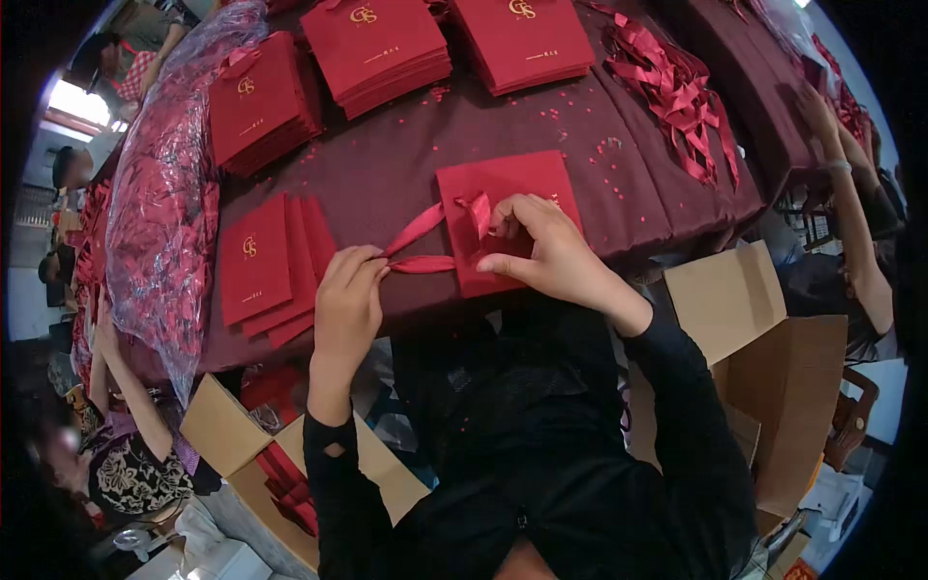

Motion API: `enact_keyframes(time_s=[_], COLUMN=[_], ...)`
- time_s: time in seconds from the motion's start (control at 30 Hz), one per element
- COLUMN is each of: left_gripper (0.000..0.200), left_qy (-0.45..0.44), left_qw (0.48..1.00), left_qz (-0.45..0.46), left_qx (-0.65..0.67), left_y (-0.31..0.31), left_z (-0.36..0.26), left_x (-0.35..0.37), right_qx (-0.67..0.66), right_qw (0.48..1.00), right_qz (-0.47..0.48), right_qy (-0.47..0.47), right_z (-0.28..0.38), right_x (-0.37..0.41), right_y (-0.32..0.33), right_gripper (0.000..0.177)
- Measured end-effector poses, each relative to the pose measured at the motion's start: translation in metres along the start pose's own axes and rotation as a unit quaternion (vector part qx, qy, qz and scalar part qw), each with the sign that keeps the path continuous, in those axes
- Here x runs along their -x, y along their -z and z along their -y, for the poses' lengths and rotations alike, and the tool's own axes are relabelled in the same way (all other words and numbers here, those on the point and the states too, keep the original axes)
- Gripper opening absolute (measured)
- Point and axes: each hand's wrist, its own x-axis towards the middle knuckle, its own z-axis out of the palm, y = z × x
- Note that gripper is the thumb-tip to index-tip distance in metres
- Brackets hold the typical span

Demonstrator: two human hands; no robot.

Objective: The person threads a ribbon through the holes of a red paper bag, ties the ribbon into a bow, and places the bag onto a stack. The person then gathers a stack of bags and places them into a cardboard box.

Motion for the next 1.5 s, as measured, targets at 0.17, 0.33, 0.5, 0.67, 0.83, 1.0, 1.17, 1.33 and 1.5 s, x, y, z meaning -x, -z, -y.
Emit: enact_keyframes(time_s=[0.17,0.33,0.5,0.67,0.83,1.0,1.17,1.33,1.5], left_gripper=[0.012,0.013,0.010,0.009,0.009,0.033,0.038,0.046,0.054], left_qy=[0.000,0.001,0.021,0.134,0.178,0.126,0.132,0.151,0.191], left_qw=[0.999,1.000,0.999,0.940,0.926,0.980,0.981,0.978,0.973], left_qz=[0.008,-0.023,-0.036,-0.034,-0.022,-0.112,-0.137,-0.081,-0.068], left_qx=[-0.039,-0.013,0.026,0.312,0.331,-0.107,-0.039,-0.122,-0.112], left_y=[0.015,0.009,0.019,0.059,0.056,0.028,0.007,-0.046,-0.050], left_z=[0.019,0.023,0.014,-0.012,0.002,0.028,-0.021,-0.032,-0.029], left_x=[0.013,0.019,0.019,0.022,0.007,-0.001,-0.022,-0.049,-0.046], right_qx=[0.041,0.191,0.405,0.376,0.251,0.441,0.582,0.550,0.358], right_qw=[0.998,0.975,0.882,0.901,0.956,0.874,0.763,0.812,0.926], right_qz=[0.019,0.024,0.063,-0.008,-0.016,-0.188,-0.268,-0.193,-0.009], right_qy=[0.031,0.113,0.234,0.216,0.150,0.074,-0.086,-0.026,0.121], right_z=[-0.004,0.002,0.015,0.091,0.045,-0.064,-0.111,-0.124,-0.062], right_x=[0.000,0.007,0.025,0.007,-0.036,-0.056,-0.053,-0.061,-0.027], right_y=[0.003,0.005,0.020,0.092,0.084,0.104,0.151,0.158,0.151], right_gripper=[0.051,0.071,0.044,0.018,0.038,0.018,0.018,0.016,0.014])
